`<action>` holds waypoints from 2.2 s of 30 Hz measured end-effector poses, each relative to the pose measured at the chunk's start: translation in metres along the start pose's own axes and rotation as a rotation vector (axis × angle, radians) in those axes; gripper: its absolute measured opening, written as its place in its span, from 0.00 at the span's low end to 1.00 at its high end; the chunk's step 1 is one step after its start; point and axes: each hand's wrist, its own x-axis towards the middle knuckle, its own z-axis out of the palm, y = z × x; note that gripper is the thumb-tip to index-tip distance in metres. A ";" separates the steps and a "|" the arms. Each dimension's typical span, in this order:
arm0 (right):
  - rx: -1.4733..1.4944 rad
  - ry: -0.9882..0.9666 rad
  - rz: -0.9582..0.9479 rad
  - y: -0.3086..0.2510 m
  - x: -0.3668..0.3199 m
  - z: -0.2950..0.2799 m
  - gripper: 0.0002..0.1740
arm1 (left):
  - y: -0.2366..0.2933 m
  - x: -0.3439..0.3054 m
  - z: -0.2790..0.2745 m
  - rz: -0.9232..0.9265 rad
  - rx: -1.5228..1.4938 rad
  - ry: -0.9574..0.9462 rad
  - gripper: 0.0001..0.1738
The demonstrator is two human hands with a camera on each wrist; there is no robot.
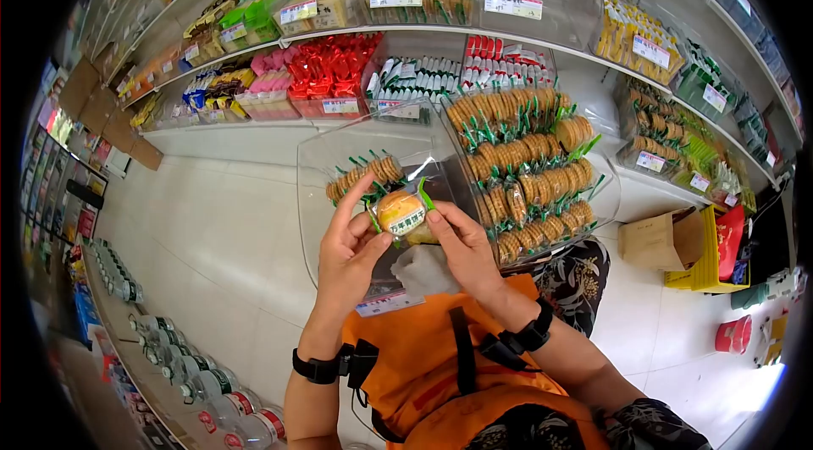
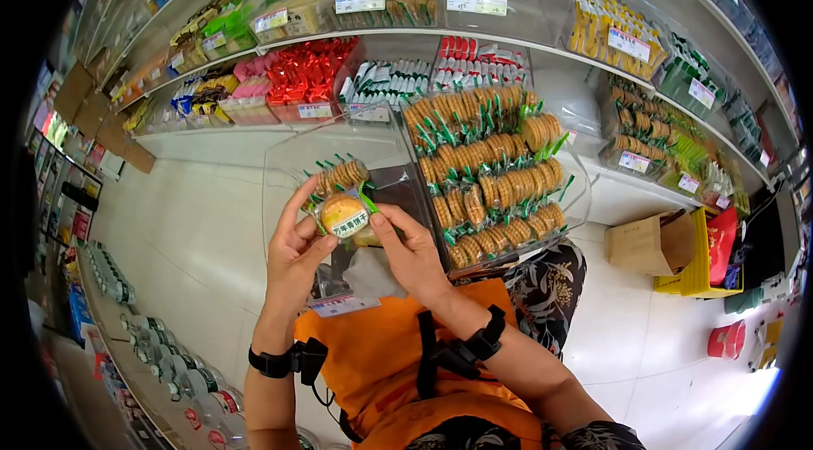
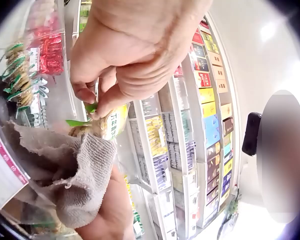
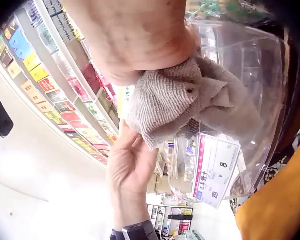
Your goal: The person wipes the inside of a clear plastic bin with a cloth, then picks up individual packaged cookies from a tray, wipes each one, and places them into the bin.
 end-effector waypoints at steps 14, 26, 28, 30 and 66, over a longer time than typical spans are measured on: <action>-0.073 -0.014 -0.013 0.003 -0.002 -0.004 0.15 | -0.008 -0.007 -0.007 -0.074 -0.022 0.012 0.36; -0.178 -0.022 0.030 -0.006 -0.007 -0.003 0.12 | -0.019 -0.007 -0.018 -0.139 -0.212 0.059 0.34; -0.196 -0.017 0.013 -0.007 -0.007 -0.002 0.11 | -0.021 -0.007 -0.022 -0.141 -0.220 0.059 0.34; -0.217 -0.010 -0.006 -0.006 -0.007 0.000 0.11 | -0.021 -0.008 -0.022 -0.136 -0.234 0.087 0.33; -0.135 -0.032 -0.034 0.005 -0.001 -0.005 0.09 | 0.001 -0.021 -0.016 0.015 0.167 0.181 0.11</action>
